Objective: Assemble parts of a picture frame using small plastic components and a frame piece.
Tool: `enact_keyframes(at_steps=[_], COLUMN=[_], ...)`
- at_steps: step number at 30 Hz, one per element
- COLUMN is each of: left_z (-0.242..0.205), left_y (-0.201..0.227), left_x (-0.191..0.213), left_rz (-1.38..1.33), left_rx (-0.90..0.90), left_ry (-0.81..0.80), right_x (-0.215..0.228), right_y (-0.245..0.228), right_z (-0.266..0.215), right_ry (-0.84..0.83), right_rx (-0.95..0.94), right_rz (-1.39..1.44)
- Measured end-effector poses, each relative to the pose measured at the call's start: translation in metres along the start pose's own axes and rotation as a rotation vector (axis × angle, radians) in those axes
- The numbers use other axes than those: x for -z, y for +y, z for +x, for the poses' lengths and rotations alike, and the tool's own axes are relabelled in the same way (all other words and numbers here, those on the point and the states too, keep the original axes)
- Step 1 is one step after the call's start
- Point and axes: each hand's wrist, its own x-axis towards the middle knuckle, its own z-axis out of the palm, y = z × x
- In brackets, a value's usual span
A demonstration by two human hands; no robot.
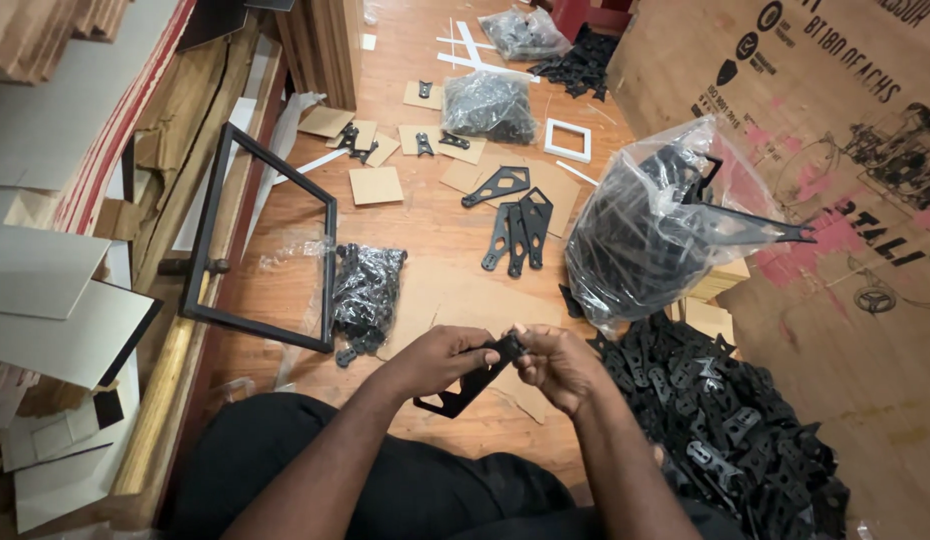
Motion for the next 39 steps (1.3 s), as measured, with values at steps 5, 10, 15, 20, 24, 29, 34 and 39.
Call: enact_keyframes(at_steps=[5, 10, 15, 20, 24, 29, 34, 39], left_z=[-0.001, -0.008, -0.011, -0.012, -0.014, -0.005, 0.009, 0.014], left_y=[-0.003, 0.018, 0.025, 0.023, 0.029, 0.006, -0.022, -0.028], left_x=[0.001, 0.004, 0.005, 0.008, 0.004, -0.006, -0.011, -0.018], left_rz=[0.015, 0.068, 0.165, 0.234, 0.209, 0.032, -0.116, -0.018], left_rx=[-0.023, -0.005, -0.006, -0.005, 0.05, -0.1, -0.113, -0.057], left_ry=[-0.012, -0.014, 0.005, 0.008, -0.014, -0.119, 0.051, 0.353], right_x=[0.005, -0.001, -0.012, -0.024, -0.026, -0.014, -0.038, -0.065], right_y=[0.001, -0.002, -0.003, -0.009, -0.025, -0.028, -0.016, 0.027], right_z=[-0.002, -0.006, -0.017, -0.033, -0.039, -0.034, -0.041, -0.033], right_ry=[-0.079, -0.079, -0.034, -0.044, -0.091, -0.216, -0.183, -0.106], right_rx=[-0.011, -0.059, 0.053, 0.309, 0.127, -0.003, 0.128, 0.502], right_rz=[0.002, -0.019, -0.173, -0.35, -0.59, -0.426, -0.277, -0.471])
